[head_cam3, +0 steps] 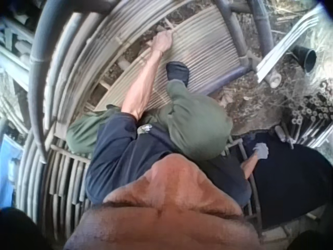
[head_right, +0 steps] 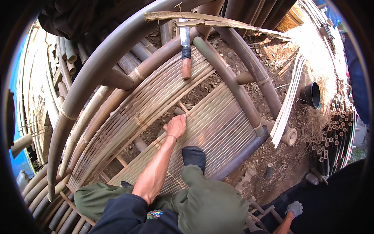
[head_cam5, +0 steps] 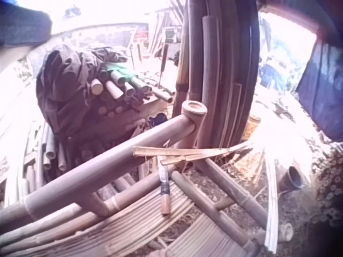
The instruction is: The person weaves thin bamboo strips into a larger bamboo structure using both hands. They interlace the strips through a pre-existing frame, occasionally adjusting the position of the strips to ensure a tight weave.
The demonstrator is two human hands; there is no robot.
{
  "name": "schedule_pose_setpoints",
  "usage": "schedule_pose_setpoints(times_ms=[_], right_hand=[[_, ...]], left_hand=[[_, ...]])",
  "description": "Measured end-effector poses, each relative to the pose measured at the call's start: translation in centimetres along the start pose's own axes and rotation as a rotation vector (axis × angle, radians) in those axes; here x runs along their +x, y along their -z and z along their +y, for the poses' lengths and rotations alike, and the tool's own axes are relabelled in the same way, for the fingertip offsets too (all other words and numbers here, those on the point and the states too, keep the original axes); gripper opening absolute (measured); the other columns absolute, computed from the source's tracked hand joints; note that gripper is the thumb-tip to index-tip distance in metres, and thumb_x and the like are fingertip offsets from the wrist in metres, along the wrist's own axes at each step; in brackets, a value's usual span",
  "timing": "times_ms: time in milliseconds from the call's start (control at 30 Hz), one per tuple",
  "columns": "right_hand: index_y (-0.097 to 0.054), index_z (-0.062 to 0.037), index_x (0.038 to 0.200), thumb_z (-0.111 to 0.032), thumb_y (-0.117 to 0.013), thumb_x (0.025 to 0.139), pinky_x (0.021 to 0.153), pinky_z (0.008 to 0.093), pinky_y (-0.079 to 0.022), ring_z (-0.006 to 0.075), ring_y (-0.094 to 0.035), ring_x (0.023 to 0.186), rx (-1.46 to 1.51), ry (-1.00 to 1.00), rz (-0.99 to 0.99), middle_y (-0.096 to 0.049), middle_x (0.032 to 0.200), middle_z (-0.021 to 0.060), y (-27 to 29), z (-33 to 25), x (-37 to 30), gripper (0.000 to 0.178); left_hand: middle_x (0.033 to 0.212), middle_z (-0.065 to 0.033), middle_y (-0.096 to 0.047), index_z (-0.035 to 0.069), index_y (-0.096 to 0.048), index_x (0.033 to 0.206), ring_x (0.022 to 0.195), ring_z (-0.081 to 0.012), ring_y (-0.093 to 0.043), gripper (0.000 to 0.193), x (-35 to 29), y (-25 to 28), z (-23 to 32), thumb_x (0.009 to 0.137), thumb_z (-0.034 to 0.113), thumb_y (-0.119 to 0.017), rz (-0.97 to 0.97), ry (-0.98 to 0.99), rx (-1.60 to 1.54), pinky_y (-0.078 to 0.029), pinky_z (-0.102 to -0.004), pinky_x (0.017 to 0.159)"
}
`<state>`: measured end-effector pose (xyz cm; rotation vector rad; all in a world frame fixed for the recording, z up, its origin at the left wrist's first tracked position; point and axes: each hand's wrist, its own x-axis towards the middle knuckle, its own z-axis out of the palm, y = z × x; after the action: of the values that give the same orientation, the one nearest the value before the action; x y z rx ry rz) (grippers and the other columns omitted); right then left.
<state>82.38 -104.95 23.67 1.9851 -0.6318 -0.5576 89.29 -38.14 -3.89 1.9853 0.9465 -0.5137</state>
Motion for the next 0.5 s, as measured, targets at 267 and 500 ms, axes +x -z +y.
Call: schedule_pose_setpoints(times_ms=[267, 500], right_hand=[[-0.062, -0.0032, 0.11, -0.026, -0.056, 0.089, 0.085, 0.044, -0.05, 0.0347, -0.062, 0.099, 0.972, 1.238, 0.265, -0.065, 0.102, 0.0176, 27.6, -31.8, -14.3, 0.032], [-0.067, -0.0053, 0.092, -0.029, -0.064, 0.084, 0.079, 0.0455, -0.049, 0.0329, -0.061, 0.088, 0.914, 1.51, 0.629, -0.063, 0.088, 0.0143, 39.5, -45.3, -16.5, 0.025]], left_hand=[[0.089, -0.0161, -0.069, 0.01, -0.067, 0.091, 0.091, -0.0371, -0.062, 0.034, -0.5, -0.7, -0.7, 0.099, 0.036, -0.047, 0.154, -0.139, 0.014, -0.032, -0.0536, 0.09], [0.09, -0.0141, -0.069, 0.013, -0.069, 0.098, 0.096, -0.0345, -0.062, 0.03, -0.5, -1.4, -0.7, 0.099, 0.035, -0.048, 0.194, -0.171, 0.028, -0.033, -0.0547, 0.091]])
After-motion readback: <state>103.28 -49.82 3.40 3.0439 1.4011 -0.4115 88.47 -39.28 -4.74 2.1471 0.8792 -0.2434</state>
